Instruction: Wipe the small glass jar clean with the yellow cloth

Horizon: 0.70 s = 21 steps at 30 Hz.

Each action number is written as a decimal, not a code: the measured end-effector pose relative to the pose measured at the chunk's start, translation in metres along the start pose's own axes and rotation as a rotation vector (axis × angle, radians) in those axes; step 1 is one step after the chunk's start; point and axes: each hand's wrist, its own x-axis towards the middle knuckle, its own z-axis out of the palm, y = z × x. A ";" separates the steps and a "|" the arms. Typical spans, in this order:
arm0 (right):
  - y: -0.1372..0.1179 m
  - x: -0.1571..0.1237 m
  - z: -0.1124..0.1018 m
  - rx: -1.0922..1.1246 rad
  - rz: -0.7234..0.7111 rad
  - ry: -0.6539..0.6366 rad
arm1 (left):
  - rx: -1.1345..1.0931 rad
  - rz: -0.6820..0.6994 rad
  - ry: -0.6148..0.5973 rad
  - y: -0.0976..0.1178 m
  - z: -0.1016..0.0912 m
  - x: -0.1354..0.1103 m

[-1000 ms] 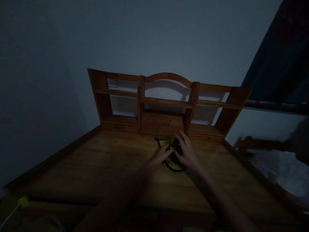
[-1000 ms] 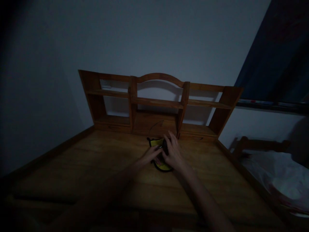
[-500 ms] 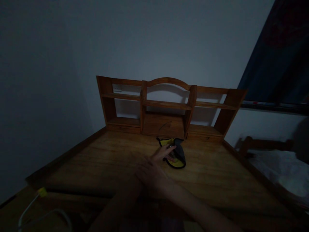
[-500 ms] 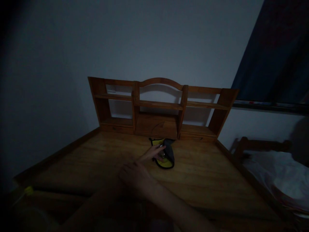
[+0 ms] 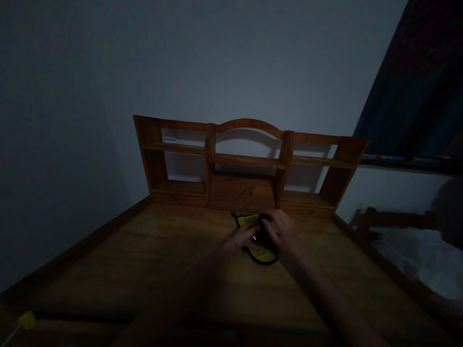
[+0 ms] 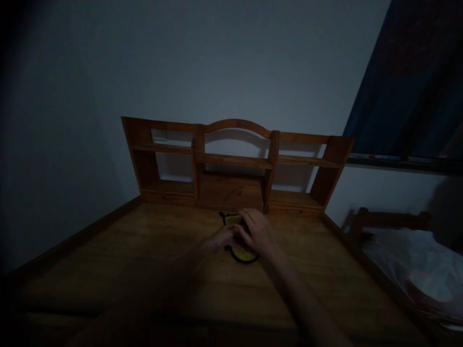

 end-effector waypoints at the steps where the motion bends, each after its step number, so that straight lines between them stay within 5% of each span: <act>1: 0.009 -0.005 -0.001 0.001 0.101 0.076 | -0.016 -0.032 -0.033 -0.002 -0.002 0.004; 6: 0.034 -0.025 0.011 0.057 0.424 0.124 | -0.060 -0.139 -0.110 -0.016 -0.010 0.016; 14: 0.045 -0.026 0.042 0.088 0.271 -0.119 | -0.146 -0.062 -0.098 -0.027 -0.006 0.014; 21: 0.055 -0.034 0.042 0.073 0.322 -0.197 | -0.005 0.133 -0.124 -0.028 -0.005 0.003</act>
